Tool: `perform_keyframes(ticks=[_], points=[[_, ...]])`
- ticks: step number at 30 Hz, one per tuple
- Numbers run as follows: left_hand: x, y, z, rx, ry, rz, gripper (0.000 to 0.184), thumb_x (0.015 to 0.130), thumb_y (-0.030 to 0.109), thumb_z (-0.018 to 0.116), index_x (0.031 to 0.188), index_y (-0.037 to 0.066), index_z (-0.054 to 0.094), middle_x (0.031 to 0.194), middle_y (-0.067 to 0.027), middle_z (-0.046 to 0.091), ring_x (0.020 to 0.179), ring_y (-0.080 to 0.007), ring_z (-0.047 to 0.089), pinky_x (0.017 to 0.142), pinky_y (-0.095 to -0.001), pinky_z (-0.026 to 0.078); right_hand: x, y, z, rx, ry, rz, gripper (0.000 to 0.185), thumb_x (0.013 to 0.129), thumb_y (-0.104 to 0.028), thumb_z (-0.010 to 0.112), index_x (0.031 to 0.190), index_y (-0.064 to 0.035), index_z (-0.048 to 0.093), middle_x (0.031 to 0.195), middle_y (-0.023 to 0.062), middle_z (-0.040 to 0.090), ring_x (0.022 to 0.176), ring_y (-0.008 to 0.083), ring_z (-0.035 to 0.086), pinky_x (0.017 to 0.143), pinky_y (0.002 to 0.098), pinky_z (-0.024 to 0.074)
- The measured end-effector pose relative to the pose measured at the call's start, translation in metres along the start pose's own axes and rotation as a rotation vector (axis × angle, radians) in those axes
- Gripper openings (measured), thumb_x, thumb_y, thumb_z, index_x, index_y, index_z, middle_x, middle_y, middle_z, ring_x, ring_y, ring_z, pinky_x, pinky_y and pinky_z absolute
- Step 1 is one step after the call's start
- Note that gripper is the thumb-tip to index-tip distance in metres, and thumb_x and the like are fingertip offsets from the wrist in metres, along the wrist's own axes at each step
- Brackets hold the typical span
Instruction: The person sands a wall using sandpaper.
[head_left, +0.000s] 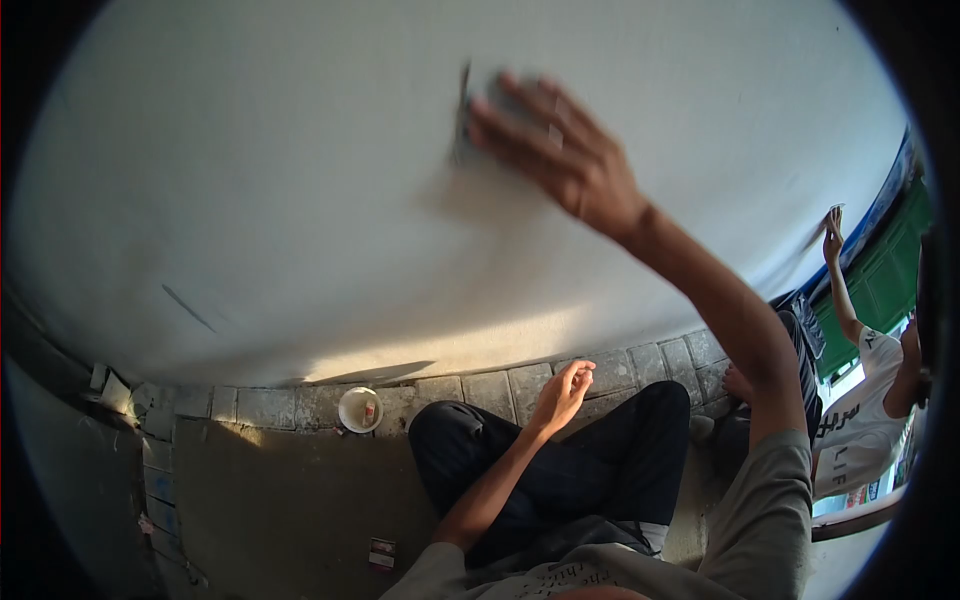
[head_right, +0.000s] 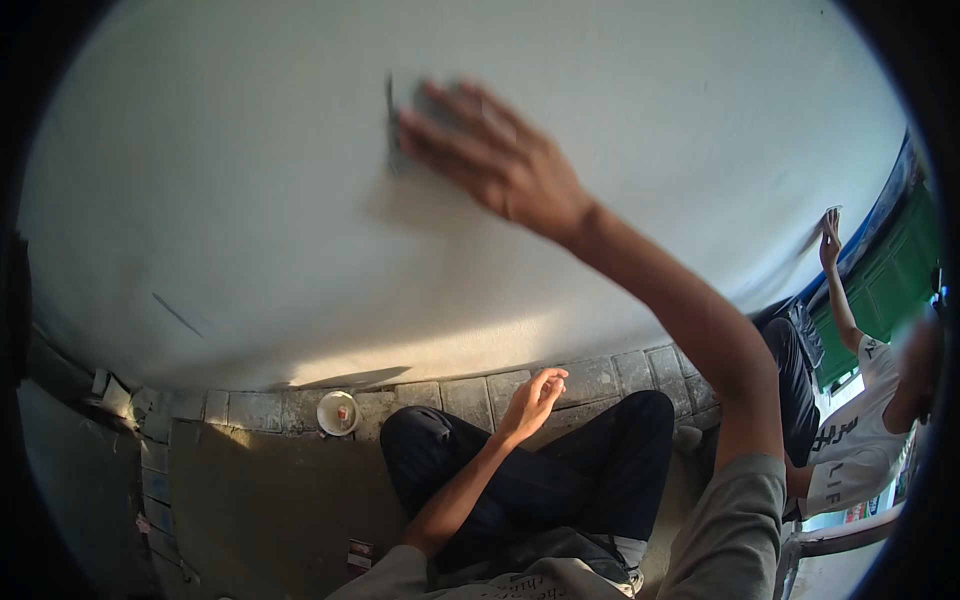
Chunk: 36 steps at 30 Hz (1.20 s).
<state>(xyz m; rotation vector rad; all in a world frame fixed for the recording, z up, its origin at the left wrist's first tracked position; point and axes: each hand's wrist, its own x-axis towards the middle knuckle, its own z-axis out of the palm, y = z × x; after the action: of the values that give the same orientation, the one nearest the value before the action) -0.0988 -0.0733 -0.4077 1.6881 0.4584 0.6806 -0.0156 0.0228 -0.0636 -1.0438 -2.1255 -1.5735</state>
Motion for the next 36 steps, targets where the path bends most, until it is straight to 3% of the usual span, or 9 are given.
perform_keyframes(ticks=[5,15,21,25,27,30,31,33,36], points=[[0.000,-0.001,0.000,-0.012,-0.003,-0.032,0.028,0.104,0.025,0.052,0.122,0.005,0.060,0.101,-0.0100,0.070,0.095,-0.0196,0.069,0.083,-0.0338,0.054,-0.085,-0.069,-0.012,0.187,-0.245,0.064,0.060,0.084,-0.008,0.064,0.142,-0.0222,0.055,0.158,0.0004,0.040,0.146,0.0259,0.037,0.124,0.0466,0.0284],[-0.002,0.005,0.000,0.178,-0.018,-0.123,0.030,0.102,0.032,0.051,0.118,0.009,0.061,0.109,-0.0143,0.071,0.100,-0.0317,0.069,0.086,-0.0417,0.052,-0.225,-0.216,-0.059,0.459,-0.099,1.063,0.044,0.086,0.007,0.051,0.127,0.0005,0.064,0.136,0.0199,0.061,0.135,0.0370,0.051,0.114,0.0515,0.0371],[-0.001,-0.005,0.004,0.227,0.034,0.035,0.034,0.101,0.035,0.049,0.118,0.007,0.059,0.108,-0.0154,0.067,0.102,-0.0362,0.065,0.086,-0.0438,0.051,-0.244,-0.234,-0.064,0.492,-0.078,1.104,0.037,0.089,0.004,0.056,0.124,0.0017,0.064,0.135,0.0220,0.061,0.132,0.0395,0.053,0.112,0.0510,0.0398],[0.001,0.002,0.004,0.129,-0.045,-0.080,0.035,0.102,0.034,0.048,0.124,0.009,0.059,0.112,-0.0137,0.069,0.102,-0.0320,0.067,0.088,-0.0404,0.051,-0.244,-0.233,-0.058,0.475,0.030,1.222,0.032,0.094,-0.001,0.058,0.125,0.0036,0.063,0.133,0.0247,0.060,0.126,0.0402,0.058,0.106,0.0473,0.0462],[0.003,-0.001,0.004,0.153,-0.098,-0.112,0.042,0.105,0.039,0.043,0.130,0.009,0.058,0.114,-0.0142,0.069,0.099,-0.0279,0.069,0.089,-0.0381,0.051,-0.246,-0.239,-0.057,0.405,0.055,1.223,0.026,0.097,0.000,0.056,0.122,0.0034,0.063,0.128,0.0211,0.062,0.116,0.0329,0.063,0.100,0.0407,0.0486],[0.009,-0.023,0.008,-0.449,-0.250,-0.242,0.064,0.105,0.055,0.039,0.138,0.001,0.053,0.118,-0.0096,0.067,0.101,-0.0182,0.062,0.087,-0.0311,0.048,-0.256,-0.251,-0.053,0.626,0.364,1.655,0.016,0.102,-0.006,0.054,0.115,0.0024,0.060,0.111,0.0069,0.064,0.098,0.0149,0.059,0.091,0.0288,0.0449],[0.009,-0.033,0.013,-0.607,-0.262,-0.256,0.067,0.104,0.058,0.040,0.137,0.001,0.054,0.121,-0.0066,0.065,0.105,-0.0155,0.058,0.086,-0.0292,0.046,-0.257,-0.252,-0.051,0.729,0.490,1.804,0.020,0.098,-0.004,0.060,0.116,0.0028,0.062,0.108,0.0074,0.063,0.097,0.0169,0.059,0.088,0.0290,0.0466],[0.005,-0.033,0.019,-0.599,-0.173,-0.149,0.059,0.103,0.051,0.049,0.136,0.002,0.055,0.123,-0.0053,0.064,0.109,-0.0143,0.057,0.089,-0.0299,0.047,-0.249,-0.243,-0.059,1.007,0.487,2.050,0.020,0.097,-0.006,0.064,0.116,0.0011,0.063,0.107,0.0038,0.065,0.100,0.0129,0.060,0.090,0.0272,0.0461],[0.001,0.002,0.012,-0.529,-0.073,-0.113,0.042,0.100,0.030,0.064,0.132,0.003,0.058,0.118,-0.0046,0.065,0.112,-0.0131,0.058,0.094,-0.0304,0.047,-0.236,-0.235,-0.058,1.215,0.615,2.095,0.024,0.095,-0.007,0.067,0.117,-0.0004,0.063,0.111,0.0038,0.067,0.101,0.0108,0.060,0.090,0.0265,0.0467]])
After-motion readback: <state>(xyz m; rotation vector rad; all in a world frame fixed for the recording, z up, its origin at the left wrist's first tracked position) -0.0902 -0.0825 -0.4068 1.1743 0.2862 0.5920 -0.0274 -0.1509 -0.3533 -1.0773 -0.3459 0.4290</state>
